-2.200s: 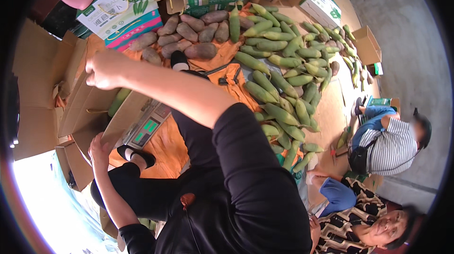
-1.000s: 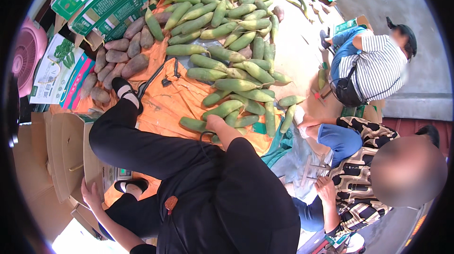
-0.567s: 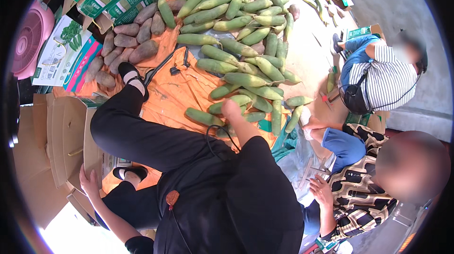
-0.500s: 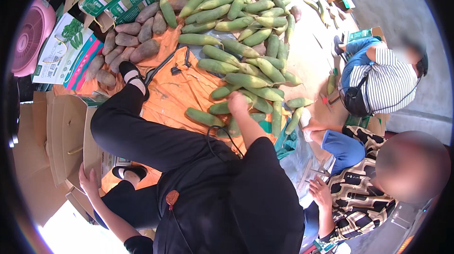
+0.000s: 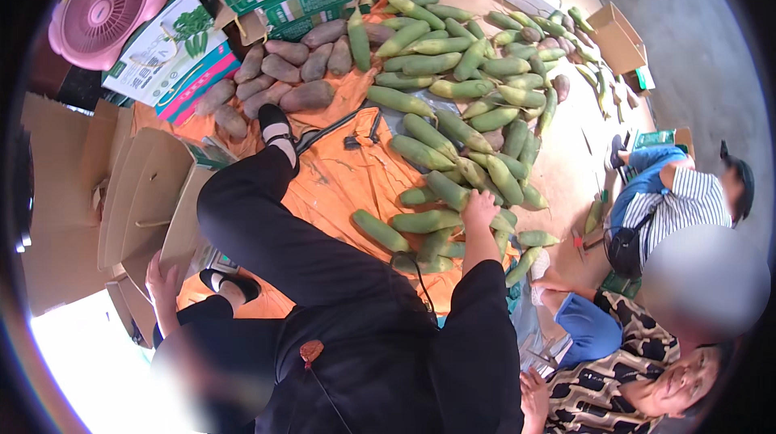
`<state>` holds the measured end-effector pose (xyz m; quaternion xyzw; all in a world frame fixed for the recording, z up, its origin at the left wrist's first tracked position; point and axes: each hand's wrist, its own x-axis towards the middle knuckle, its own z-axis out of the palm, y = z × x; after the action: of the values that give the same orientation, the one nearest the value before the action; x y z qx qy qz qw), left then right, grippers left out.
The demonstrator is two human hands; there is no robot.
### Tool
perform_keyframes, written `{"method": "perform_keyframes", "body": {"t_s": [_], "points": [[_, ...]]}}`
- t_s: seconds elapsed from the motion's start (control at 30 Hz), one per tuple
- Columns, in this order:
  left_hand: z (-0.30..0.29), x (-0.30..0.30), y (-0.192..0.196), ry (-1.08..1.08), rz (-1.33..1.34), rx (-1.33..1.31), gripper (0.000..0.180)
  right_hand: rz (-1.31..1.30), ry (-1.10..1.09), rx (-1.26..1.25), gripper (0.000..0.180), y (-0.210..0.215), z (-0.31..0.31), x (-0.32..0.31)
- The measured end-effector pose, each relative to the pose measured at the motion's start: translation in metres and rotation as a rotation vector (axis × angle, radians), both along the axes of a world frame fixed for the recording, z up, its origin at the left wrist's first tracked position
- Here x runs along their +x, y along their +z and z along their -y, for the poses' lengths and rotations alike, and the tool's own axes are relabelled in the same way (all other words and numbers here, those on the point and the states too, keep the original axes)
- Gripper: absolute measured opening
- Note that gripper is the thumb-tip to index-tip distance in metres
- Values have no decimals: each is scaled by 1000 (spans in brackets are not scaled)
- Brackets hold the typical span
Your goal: Picking up luffa gourds and potatoes from a pile and placing them into cardboard boxes while using a digital scale to weigh them.
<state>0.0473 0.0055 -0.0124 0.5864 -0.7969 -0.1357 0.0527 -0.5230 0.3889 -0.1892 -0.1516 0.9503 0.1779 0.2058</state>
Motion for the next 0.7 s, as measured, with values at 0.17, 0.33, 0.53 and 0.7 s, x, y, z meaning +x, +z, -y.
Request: {"method": "perform_keyframes", "body": {"t_s": [0.17, 0.33, 0.53, 0.7], "points": [[-3, -11, 13, -15, -17, -54, 35, 7, -150, -166, 47, -25, -3, 19], [-2, -26, 20, -9, 9, -9, 29, 40, -107, -458, 50, -39, -32, 17], [-1, -5, 12, 16, -12, -21, 28, 231, -249, -837, 45, -31, -3, 21], [-1, -8, 19, -12, -33, -25, 27, 493, -201, -1027, 46, 31, 75, 23]]}}
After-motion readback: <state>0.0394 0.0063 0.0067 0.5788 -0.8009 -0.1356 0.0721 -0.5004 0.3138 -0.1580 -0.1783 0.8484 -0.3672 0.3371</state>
